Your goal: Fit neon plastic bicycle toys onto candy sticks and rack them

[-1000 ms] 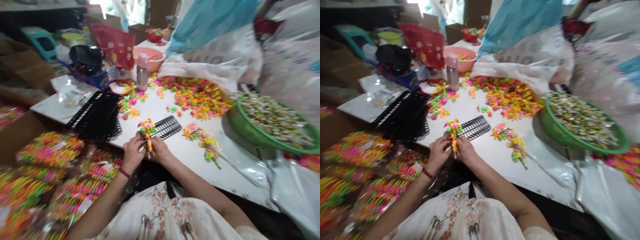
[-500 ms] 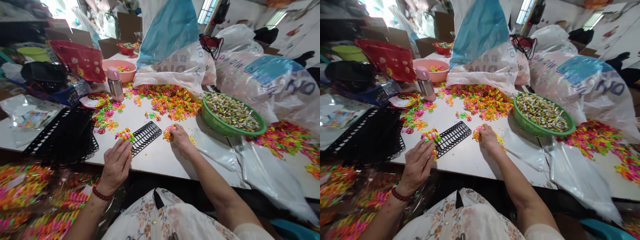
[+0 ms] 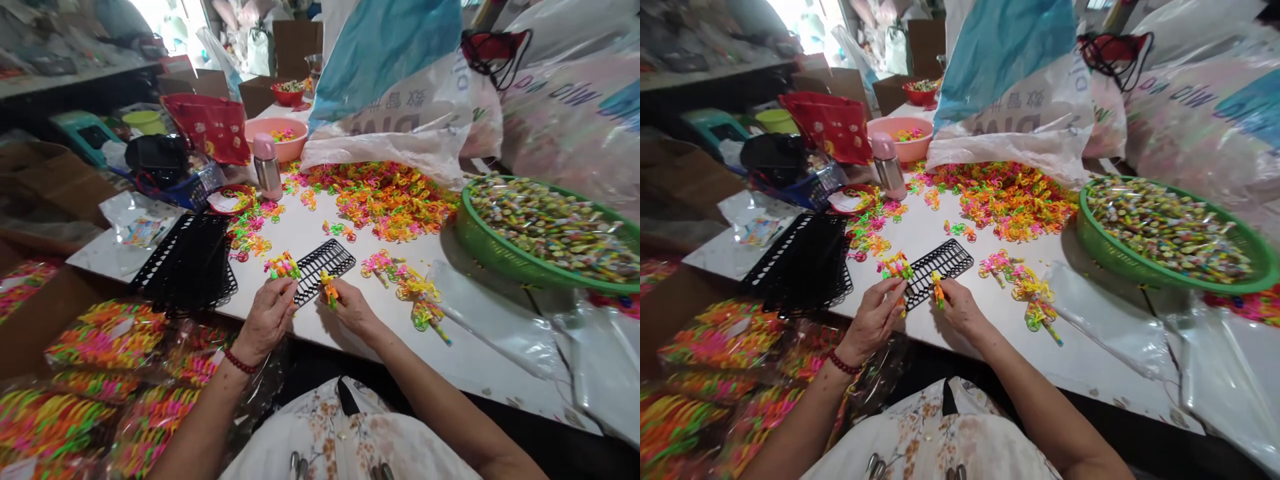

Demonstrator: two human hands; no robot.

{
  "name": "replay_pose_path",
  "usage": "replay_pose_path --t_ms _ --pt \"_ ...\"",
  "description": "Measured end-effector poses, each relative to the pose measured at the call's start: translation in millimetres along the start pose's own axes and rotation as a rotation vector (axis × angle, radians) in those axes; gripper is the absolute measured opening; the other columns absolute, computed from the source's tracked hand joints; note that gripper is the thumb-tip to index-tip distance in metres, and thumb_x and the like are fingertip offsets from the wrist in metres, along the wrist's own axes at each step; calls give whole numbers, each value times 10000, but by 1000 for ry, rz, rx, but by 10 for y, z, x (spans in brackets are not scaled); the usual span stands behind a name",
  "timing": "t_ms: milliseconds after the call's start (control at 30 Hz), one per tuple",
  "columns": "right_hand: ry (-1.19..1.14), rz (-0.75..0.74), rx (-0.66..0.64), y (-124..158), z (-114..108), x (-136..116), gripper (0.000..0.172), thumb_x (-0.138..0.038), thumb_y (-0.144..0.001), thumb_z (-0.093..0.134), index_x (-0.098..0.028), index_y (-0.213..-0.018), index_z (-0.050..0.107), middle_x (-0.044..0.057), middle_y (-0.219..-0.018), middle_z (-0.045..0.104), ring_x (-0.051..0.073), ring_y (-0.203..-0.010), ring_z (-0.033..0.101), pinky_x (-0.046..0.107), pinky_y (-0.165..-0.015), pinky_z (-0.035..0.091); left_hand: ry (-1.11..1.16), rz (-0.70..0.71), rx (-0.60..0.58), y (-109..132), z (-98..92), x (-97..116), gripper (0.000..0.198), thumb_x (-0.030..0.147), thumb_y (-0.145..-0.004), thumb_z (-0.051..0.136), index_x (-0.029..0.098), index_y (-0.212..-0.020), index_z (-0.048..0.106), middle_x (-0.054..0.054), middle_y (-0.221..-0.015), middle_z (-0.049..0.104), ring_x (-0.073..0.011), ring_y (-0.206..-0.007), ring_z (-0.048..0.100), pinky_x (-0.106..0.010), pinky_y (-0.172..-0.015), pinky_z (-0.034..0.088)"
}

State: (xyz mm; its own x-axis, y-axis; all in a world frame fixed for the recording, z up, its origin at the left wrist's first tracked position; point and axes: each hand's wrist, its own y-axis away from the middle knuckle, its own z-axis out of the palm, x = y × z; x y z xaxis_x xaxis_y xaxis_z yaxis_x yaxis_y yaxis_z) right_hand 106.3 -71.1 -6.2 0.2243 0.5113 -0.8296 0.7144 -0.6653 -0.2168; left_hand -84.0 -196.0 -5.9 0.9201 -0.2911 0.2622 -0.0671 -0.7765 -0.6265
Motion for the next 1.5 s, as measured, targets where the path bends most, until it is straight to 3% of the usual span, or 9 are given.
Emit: replay_pose_path --t_ms 300,600,700,833,1000,1133,1233,1367,1500 --pt "-105 53 -62 -111 435 -80 80 -170 -815 532 -174 -788 607 -19 -733 598 113 -651 472 214 -608 366 21 -22 -44 42 9 -26 611 224 -954 452 196 -1525 238 -178 -1367 469 -265 -1294 428 -453 -1045 400" --pt "77 -198 -249 -267 428 62 88 -192 -861 522 -169 -812 591 31 -787 591 145 -717 486 248 -700 400 -42 -35 -13 51 41 -61 626 337 -966 444 205 -1533 214 -170 -1327 514 -264 -1249 464 -428 -1019 386" --pt "147 -213 -291 -334 487 82 94 -160 -843 526 -171 -799 609 40 -791 596 158 -727 493 265 -713 416 -90 -50 -12 27 18 -49 625 330 -954 469 232 -1527 240 -167 -1373 509 -281 -1280 450 -445 -1027 349" --pt "152 -145 -318 -364 537 18 136 -127 -837 516 -176 -835 643 23 -786 611 156 -732 517 262 -707 442 -112 28 -127 -68 -16 28 549 272 -944 473 255 -1480 354 -118 -1465 478 -300 -1403 342 -466 -1050 265" --pt "218 -85 -156 -193 98 27 170 -162 -856 600 -181 -1021 634 43 -952 627 148 -817 566 259 -759 467 -135 75 -154 -141 -14 101 475 202 -940 463 207 -1414 438 -114 -1420 532 -280 -1387 392 -444 -1019 264" --pt "639 263 130 26 -525 240 150 -191 -901 562 -150 -1038 605 114 -1065 579 180 -836 574 298 -750 466 -138 86 -130 -131 -14 112 481 201 -934 465 180 -1413 432 -141 -1425 520 -286 -1386 397 -447 -1027 266" --pt "897 420 153 102 -797 420 160 -207 -929 507 -119 -1028 596 169 -1112 553 198 -803 576 313 -703 456 -122 92 -103 -131 -13 111 550 230 -928 482 177 -1463 363 -161 -1445 491 -299 -1408 362 -460 -1051 255" --pt "959 437 93 111 -850 520 196 -100 -917 414 -124 -958 604 181 -1033 589 223 -821 574 329 -710 442 -85 102 -100 -140 22 91 599 200 -931 463 203 -1504 286 -138 -1420 527 -283 -1412 359 -460 -1086 229" --pt "704 372 234 66 -713 439 164 -130 -902 416 -146 -962 567 144 -963 613 222 -847 571 337 -746 448 -33 55 -129 -139 60 74 629 187 -934 445 185 -1521 221 -142 -1412 531 -253 -1385 400 -447 -1108 240"
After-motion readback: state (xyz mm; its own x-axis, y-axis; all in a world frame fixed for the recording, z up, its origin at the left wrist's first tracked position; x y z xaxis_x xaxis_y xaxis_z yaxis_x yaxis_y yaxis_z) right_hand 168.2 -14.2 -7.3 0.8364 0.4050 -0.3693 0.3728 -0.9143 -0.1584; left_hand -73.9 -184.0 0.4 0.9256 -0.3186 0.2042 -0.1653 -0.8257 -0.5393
